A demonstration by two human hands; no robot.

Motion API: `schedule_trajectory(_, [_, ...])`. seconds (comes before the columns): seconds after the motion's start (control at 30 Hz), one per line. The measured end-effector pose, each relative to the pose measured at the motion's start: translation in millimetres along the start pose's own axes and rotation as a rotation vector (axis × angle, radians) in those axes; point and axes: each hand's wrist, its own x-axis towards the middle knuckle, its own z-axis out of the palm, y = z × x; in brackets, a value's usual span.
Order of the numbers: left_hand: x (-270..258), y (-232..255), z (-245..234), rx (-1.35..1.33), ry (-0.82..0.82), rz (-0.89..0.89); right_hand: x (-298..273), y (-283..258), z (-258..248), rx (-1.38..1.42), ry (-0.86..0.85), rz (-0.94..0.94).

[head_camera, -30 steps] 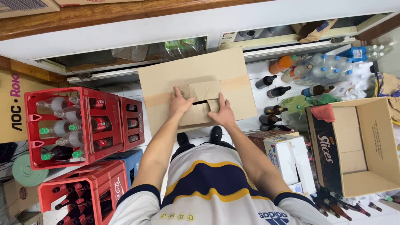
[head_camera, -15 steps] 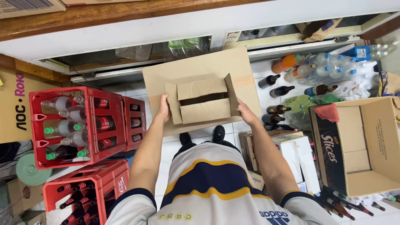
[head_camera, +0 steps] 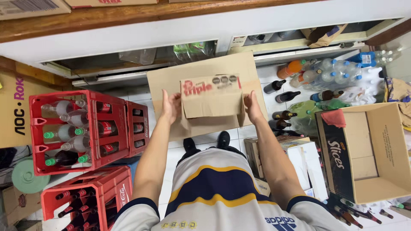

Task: The person repeatedly picks up empty cardboard boxes from a shelf, folds them flat on a work surface, and stacks them. The person handles various box sizes and brands, folding the flaps inward and pressing the boxes flat before stacking them on the floor.

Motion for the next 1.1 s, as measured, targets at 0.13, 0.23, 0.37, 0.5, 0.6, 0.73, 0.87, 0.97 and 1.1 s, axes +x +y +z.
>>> schedule_trajectory(0.13, [26.0, -10.2, -0.7, -0.128, -0.009, 0.159, -10.7, -22.3, 7.1, 0.025, -0.029, -0.111])
schedule_trajectory(0.23, [-10.8, 5.0, 27.2, 0.031, -0.011, 0.227, 4.1, -2.9, -5.1, -0.043, -0.040, -0.199])
schedule_trajectory(0.37, [-22.9, 10.6, 38.1, 0.322, 0.036, 0.399, 14.7, 13.5, -17.3, 0.062, -0.089, -0.340])
schedule_trajectory(0.5, [-22.1, -0.9, 50.6, 0.657, 0.164, 0.469, -21.7, -10.9, 7.4, -0.109, -0.063, -0.268])
schedule_trajectory(0.6, [-51.8, 21.7, 79.7, 0.932, 0.200, 0.305, -43.7, -44.9, 40.4, -0.492, 0.039, -0.127])
schedule_trajectory(0.73, [-62.5, 37.3, 123.3, 1.184, 0.265, 0.263, -83.7, -81.8, 85.7, -0.855, 0.164, -0.180])
schedule_trajectory(0.87, [-59.5, 38.1, 141.0, 1.329, 0.291, 0.292, -88.3, -75.1, 100.2, -1.076, 0.260, -0.179])
schedule_trajectory(0.97, [-62.4, 44.3, 137.9, 1.306, 0.271, 0.283, -80.5, -74.9, 93.5, -1.047, 0.248, -0.221])
schedule_trajectory(1.1, [-65.2, 52.8, 118.0, 1.163, 0.199, 0.273, -84.4, -85.3, 72.5, -0.931, 0.142, -0.188])
